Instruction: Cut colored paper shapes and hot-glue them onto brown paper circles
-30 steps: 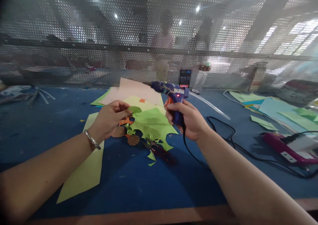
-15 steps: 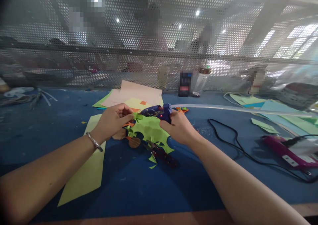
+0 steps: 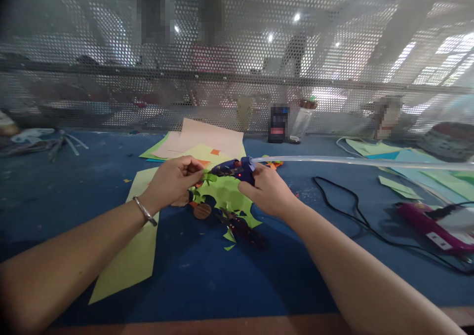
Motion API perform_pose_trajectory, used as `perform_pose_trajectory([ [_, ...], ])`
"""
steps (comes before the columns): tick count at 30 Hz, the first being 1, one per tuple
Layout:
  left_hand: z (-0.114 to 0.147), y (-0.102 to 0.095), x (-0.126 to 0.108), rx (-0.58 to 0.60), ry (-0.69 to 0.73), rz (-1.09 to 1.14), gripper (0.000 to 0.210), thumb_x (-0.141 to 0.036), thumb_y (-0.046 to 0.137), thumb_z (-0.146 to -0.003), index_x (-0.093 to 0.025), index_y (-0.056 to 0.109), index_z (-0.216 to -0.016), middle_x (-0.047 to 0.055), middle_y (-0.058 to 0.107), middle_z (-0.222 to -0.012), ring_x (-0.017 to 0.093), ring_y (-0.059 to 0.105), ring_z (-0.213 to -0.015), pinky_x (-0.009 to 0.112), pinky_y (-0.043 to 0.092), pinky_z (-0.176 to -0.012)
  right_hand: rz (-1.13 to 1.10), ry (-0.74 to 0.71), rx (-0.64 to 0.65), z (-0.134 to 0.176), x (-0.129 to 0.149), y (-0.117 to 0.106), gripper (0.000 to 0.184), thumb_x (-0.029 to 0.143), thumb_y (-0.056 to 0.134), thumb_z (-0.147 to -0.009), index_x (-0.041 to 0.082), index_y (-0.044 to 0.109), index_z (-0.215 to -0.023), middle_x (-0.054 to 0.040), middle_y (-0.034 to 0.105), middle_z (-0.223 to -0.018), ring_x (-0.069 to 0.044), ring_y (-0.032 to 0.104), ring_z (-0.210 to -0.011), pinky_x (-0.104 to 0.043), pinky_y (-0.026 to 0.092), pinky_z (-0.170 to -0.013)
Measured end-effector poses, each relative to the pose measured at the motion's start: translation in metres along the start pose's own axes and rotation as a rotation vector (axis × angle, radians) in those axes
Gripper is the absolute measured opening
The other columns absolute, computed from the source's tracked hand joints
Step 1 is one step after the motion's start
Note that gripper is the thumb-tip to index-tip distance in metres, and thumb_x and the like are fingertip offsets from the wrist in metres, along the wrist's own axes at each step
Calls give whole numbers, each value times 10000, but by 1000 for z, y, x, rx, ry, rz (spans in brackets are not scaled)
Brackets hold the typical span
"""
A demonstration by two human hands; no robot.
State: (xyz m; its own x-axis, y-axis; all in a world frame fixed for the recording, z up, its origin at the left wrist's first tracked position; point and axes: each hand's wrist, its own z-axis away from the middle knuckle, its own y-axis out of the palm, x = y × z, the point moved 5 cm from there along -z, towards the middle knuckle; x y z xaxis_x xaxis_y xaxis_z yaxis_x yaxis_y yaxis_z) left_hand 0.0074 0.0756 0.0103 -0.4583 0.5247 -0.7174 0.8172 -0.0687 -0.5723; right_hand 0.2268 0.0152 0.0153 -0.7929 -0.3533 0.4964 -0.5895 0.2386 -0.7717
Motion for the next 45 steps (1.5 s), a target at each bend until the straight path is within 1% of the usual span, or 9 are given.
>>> perform_pose_trajectory([
  [6, 1, -3, -2, -4, 16, -55, 94, -269, 666, -822, -179, 691, -834, 16, 729, -746, 150, 670, -664, 267, 493, -638, 53, -19, 5, 0, 3, -1, 280, 280, 519, -807, 249, 319, -613, 35, 354, -539, -139, 368, -521, -316, 253, -533],
  [11, 0, -1, -1, 5, 24, -63, 90, -260, 658, -824, -178, 693, -838, 18, 724, -741, 147, 658, -662, 271, 490, -640, 72, -12, 23, -1, 3, 1, 288, 302, 500, -821, 250, 311, -610, 18, 379, -565, -149, 395, -540, -322, 269, -550],
  [16, 0, 0, 2, 9, 19, -27, 104, -271, 659, -818, -173, 686, -843, 32, 727, -760, 159, 669, -691, 276, 498, -645, 114, -21, 33, -1, 2, 1, 316, 314, 486, -832, 253, 281, -599, 21, 350, -547, -153, 385, -554, -325, 259, -568],
  [21, -1, 0, 3, 19, 11, 13, 105, -270, 664, -810, -172, 683, -845, 34, 721, -755, 164, 670, -692, 281, 506, -649, 122, -10, 27, -1, 0, 1, 299, 325, 476, -825, 254, 284, -607, 26, 334, -547, -151, 370, -550, -321, 250, -569],
  [27, -1, 0, 2, 17, 17, 1, 107, -277, 661, -814, -176, 681, -843, 25, 722, -756, 160, 671, -683, 277, 505, -647, 130, -13, 23, -1, 1, 0, 280, 324, 480, -813, 249, 308, -605, 12, 385, -579, -149, 382, -553, -317, 262, -563],
  [32, 1, 1, 2, 20, 0, -2, 98, -276, 661, -808, -182, 683, -826, 25, 724, -744, 173, 676, -690, 283, 512, -645, 152, -21, 38, -1, 1, 1, 300, 311, 476, -826, 253, 305, -586, 24, 346, -522, -153, 380, -548, -318, 258, -567],
  [36, 1, 1, 3, 35, 10, 7, 106, -272, 659, -808, -178, 693, -844, 29, 726, -752, 175, 679, -703, 286, 517, -651, 145, -33, 21, -1, 1, -1, 302, 289, 481, -823, 252, 307, -580, 29, 337, -507, -155, 394, -555, -314, 263, -568],
  [42, -2, 2, 8, 56, 15, 32, 109, -268, 656, -811, -187, 703, -866, 24, 723, -756, 163, 674, -693, 289, 523, -656, 100, 37, 6, -2, -3, -2, 329, 300, 516, -802, 247, 310, -551, 32, 373, -502, -132, 405, -512, -303, 269, -533],
  [45, -2, 4, 11, 72, -12, 96, 102, -278, 680, -797, -199, 699, -858, 23, 723, -767, 160, 678, -693, 296, 537, -668, 75, 95, -10, -2, -7, -4, 317, 314, 550, -788, 236, 365, -542, 29, 420, -512, -127, 423, -507, -294, 281, -515],
])
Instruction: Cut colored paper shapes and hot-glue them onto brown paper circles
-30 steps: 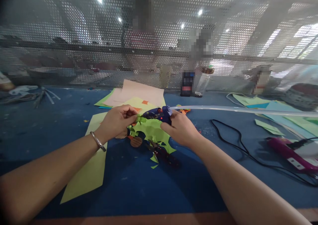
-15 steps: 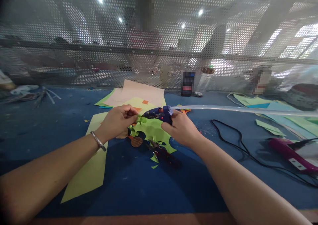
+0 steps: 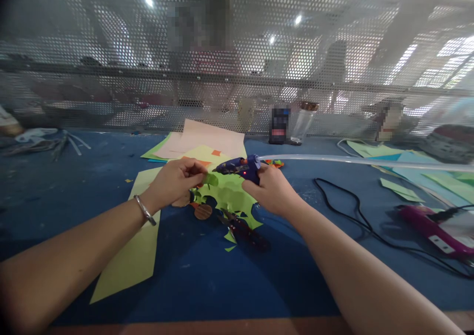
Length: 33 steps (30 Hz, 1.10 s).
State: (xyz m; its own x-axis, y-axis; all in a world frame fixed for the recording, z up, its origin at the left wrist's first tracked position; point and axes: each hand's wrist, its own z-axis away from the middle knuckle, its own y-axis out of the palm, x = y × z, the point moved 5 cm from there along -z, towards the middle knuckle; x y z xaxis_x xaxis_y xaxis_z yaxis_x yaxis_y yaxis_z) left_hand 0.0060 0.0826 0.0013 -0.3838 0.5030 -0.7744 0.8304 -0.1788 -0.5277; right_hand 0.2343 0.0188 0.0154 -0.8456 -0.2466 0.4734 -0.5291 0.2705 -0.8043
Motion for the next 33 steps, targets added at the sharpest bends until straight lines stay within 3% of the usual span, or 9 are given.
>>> perform_pose_trajectory([
  [5, 3, 0, 1, -21, -144, 197, 74, -264, 720, -772, -208, 708, -818, 31, 710, -734, 150, 663, -647, 312, 545, -662, -90, 166, 44, 0, -10, 1, 333, 388, 615, -812, 210, 509, -552, 0, 541, -492, -139, 494, -479, -288, 345, -494],
  [10, 4, -1, -4, -93, -289, 488, 39, -233, 734, -754, -208, 716, -730, 48, 713, -781, 168, 681, -731, 345, 571, -739, -285, 317, 100, 0, -18, 5, 406, 450, 650, -857, 177, 589, -561, -41, 605, -482, -127, 516, -431, -264, 394, -452],
  [14, 6, 0, -9, -94, -326, 553, 32, -217, 739, -746, -188, 732, -758, 52, 709, -790, 154, 656, -726, 332, 551, -735, -576, 454, 126, 1, -28, 13, 297, 401, 664, -870, 150, 654, -712, -8, 599, -559, -112, 546, -433, -232, 410, -397],
  [16, 7, 1, -10, -96, -336, 553, 86, -213, 764, -722, -176, 732, -792, 53, 714, -806, 153, 658, -733, 326, 546, -728, -614, 520, 177, 2, -34, 18, 295, 406, 664, -877, 149, 651, -732, -5, 599, -590, -111, 558, -427, -227, 420, -374],
  [21, 10, 4, -11, -118, -313, 583, 96, -219, 749, -749, -172, 685, -803, 37, 702, -770, 139, 659, -707, 307, 555, -716, -419, 524, 274, 1, -39, 24, 403, 488, 623, -903, 165, 619, -660, -35, 609, -550, -125, 542, -388, -236, 389, -338],
  [24, 10, 6, -12, -105, -300, 557, 78, -221, 722, -775, -179, 661, -800, 42, 708, -771, 143, 672, -707, 310, 569, -720, -105, 399, 339, -2, -37, 22, 515, 543, 553, -932, 185, 593, -564, -67, 647, -584, -132, 542, -415, -254, 387, -383],
  [27, 10, 6, -14, -102, -280, 532, 89, -236, 722, -779, -180, 655, -795, 48, 715, -784, 151, 683, -721, 321, 578, -730, 159, 290, 346, -2, -35, 17, 590, 577, 560, -916, 205, 516, -460, -58, 574, -524, -142, 504, -437, -265, 331, -443],
  [30, 11, 7, -16, -99, -270, 533, 96, -238, 733, -778, -174, 661, -791, 40, 706, -764, 142, 682, -714, 309, 572, -728, 278, 267, 210, 0, -28, 3, 546, 602, 578, -889, 209, 547, -512, -58, 553, -556, -154, 473, -488, -266, 251, -484],
  [33, 13, 10, -19, -88, -262, 525, 109, -243, 740, -779, -178, 653, -791, 34, 704, -780, 142, 688, -732, 316, 581, -757, 323, 155, -21, 4, -9, -11, 443, 574, 565, -907, 214, 623, -657, -43, 615, -621, -152, 480, -518, -265, 241, -510],
])
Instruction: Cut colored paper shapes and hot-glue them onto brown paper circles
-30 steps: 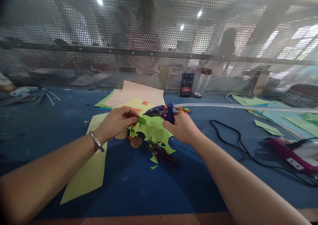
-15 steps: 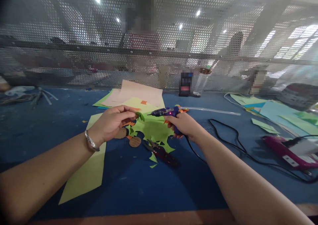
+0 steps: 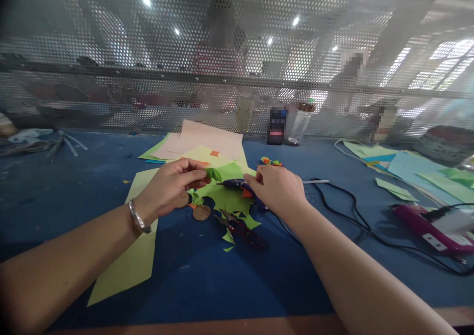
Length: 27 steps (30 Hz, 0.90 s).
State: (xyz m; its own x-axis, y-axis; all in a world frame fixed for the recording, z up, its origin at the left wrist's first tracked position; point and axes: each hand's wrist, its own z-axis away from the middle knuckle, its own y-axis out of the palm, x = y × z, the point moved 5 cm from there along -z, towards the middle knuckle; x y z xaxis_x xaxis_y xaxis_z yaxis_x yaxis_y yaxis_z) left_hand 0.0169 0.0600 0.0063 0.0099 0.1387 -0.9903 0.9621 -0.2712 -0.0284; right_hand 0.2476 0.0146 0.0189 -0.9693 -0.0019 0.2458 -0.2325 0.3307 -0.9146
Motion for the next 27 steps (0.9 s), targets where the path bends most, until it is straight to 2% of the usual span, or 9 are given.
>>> perform_pose_trajectory([
  [2, 2, 3, 1, 16, 10, -10, 117, -249, 741, -779, -183, 646, -795, 27, 700, -794, 141, 689, -738, 325, 590, -780, -155, -85, -33, 5, 13, -3, 386, 547, 569, -918, 209, 664, -757, -25, 641, -653, -148, 508, -548, -260, 285, -526],
  [5, 4, 6, 1, 30, 36, -35, 128, -256, 748, -776, -182, 645, -794, 16, 683, -780, 130, 678, -715, 322, 596, -785, -393, -212, 56, 12, 32, 3, 357, 506, 565, -935, 187, 695, -845, -12, 643, -678, -133, 514, -561, -250, 324, -540],
  [8, 8, 11, -1, 63, 50, -38, 154, -267, 773, -761, -176, 652, -788, 9, 673, -771, 128, 676, -714, 311, 597, -783, -454, -277, 60, 17, 43, 7, 291, 419, 571, -940, 176, 665, -809, 10, 577, -657, -113, 460, -549, -240, 299, -528],
  [11, 14, 19, -3, 138, 2, -49, 154, -300, 763, -778, -175, 674, -786, 16, 687, -771, 139, 685, -720, 308, 594, -776, -465, -318, 37, 20, 46, 7, 266, 340, 541, -955, 172, 634, -771, 18, 533, -663, -105, 427, -559, -235, 297, -534],
  [15, 20, 27, -4, 224, -84, -31, 148, -322, 720, -807, -182, 681, -779, 42, 720, -807, 166, 709, -750, 311, 590, -740, -524, -330, 32, 21, 45, 6, 238, 308, 529, -956, 171, 661, -812, 8, 568, -700, -111, 451, -591, -232, 326, -554],
  [18, 21, 29, -3, 252, -93, -22, 145, -277, 755, -758, -192, 646, -801, 33, 712, -788, 157, 701, -727, 283, 568, -668, -547, -324, 44, 21, 46, 6, 229, 294, 532, -944, 175, 652, -790, 13, 560, -665, -114, 471, -586, -235, 338, -559],
  [22, 19, 26, -1, 233, -64, -67, 238, -269, 780, -731, -206, 574, -833, 15, 687, -760, 136, 662, -648, 255, 512, -568, -602, -310, 110, 22, 49, 10, 243, 309, 508, -960, 184, 646, -804, 20, 549, -648, -116, 522, -577, -231, 352, -549],
  [27, 17, 23, -4, 173, 24, -105, 299, -247, 764, -734, -210, 553, -943, 28, 678, -860, 170, 699, -766, 284, 547, -641, -611, -293, 144, 22, 49, 12, 380, 405, 468, -1009, 184, 596, -727, 22, 542, -608, -112, 534, -550, -237, 371, -560],
])
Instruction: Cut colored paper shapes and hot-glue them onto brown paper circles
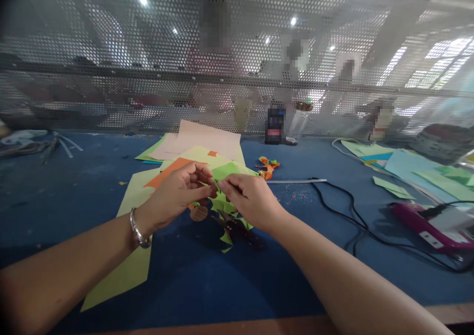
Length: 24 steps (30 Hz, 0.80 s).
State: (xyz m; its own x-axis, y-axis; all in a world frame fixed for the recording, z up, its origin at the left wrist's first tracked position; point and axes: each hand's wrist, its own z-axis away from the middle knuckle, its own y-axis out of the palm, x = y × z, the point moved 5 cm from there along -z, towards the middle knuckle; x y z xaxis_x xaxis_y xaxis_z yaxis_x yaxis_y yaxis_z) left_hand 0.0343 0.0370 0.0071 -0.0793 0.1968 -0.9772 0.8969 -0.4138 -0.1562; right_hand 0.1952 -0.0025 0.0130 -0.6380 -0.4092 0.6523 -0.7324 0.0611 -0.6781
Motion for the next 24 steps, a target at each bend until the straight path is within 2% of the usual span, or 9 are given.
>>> perform_pose_trajectory([
  [7, 1, -1, -4, -19, 64, -74, 287, -240, 744, -765, -202, 551, -974, 10, 658, -813, 171, 700, -765, 289, 535, -672, -63, 21, 49, 0, 1, 2, 386, 493, 491, -996, 182, 664, -845, 6, 590, -689, -117, 564, -568, -232, 377, -536],
  [13, 1, -2, -3, -7, 66, -72, 252, -252, 718, -800, -200, 545, -976, 25, 650, -852, 175, 705, -795, 286, 546, -675, -90, 26, 45, 0, -5, 4, 294, 427, 554, -953, 186, 623, -799, 17, 566, -676, -113, 546, -555, -228, 378, -521],
  [16, 1, -4, 0, -6, 88, -139, 261, -245, 705, -817, -208, 543, -1018, 31, 652, -920, 164, 698, -773, 297, 556, -676, -35, 54, 32, -2, -13, -3, 315, 453, 579, -925, 191, 622, -756, 22, 558, -612, -123, 551, -526, -235, 382, -507],
  [20, 2, -9, -7, -71, 242, -341, 202, -212, 676, -848, -212, 566, -1017, 25, 660, -920, 144, 660, -757, 305, 551, -706, 97, 135, -32, -14, -37, -23, 339, 488, 593, -898, 197, 648, -734, 16, 604, -571, -144, 596, -510, -250, 403, -509],
  [24, 4, -12, -13, -105, 302, -417, 132, -197, 636, -876, -210, 574, -991, 14, 663, -859, 137, 630, -725, 304, 546, -704, 243, 310, -69, -35, -84, -41, 318, 456, 617, -868, 200, 654, -683, 18, 651, -559, -145, 626, -502, -247, 437, -538],
])
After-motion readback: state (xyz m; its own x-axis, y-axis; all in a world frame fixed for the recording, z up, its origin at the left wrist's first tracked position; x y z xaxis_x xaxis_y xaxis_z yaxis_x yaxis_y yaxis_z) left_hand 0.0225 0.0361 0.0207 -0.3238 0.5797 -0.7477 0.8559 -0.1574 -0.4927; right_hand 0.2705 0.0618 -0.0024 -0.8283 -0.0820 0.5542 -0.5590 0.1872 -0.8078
